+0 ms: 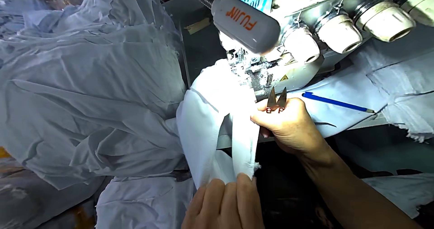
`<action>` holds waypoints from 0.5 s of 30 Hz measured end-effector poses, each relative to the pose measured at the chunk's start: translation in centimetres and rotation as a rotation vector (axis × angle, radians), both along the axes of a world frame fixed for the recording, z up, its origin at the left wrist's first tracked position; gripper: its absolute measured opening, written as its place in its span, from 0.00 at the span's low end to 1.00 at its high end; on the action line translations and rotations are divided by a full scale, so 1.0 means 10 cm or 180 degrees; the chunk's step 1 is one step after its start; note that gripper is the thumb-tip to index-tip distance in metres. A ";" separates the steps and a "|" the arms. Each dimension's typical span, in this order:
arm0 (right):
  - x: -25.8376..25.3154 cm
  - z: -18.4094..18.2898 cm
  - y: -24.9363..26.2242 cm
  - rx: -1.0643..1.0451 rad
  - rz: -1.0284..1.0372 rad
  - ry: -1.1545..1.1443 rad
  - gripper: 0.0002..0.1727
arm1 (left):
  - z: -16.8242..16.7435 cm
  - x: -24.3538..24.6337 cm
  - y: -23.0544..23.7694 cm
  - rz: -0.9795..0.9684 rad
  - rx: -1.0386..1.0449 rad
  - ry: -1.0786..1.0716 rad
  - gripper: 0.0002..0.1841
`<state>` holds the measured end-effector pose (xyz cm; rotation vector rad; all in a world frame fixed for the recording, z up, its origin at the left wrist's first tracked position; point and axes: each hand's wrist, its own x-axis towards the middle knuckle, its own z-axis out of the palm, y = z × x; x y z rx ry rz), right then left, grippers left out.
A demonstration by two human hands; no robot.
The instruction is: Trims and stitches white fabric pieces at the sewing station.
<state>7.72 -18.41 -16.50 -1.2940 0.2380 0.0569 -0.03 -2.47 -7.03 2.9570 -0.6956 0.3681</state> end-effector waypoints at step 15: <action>-0.14 -0.01 -0.05 0.0566 0.0165 0.0371 0.09 | -0.40 -0.03 -0.08 -0.1090 -0.0670 0.0351 0.10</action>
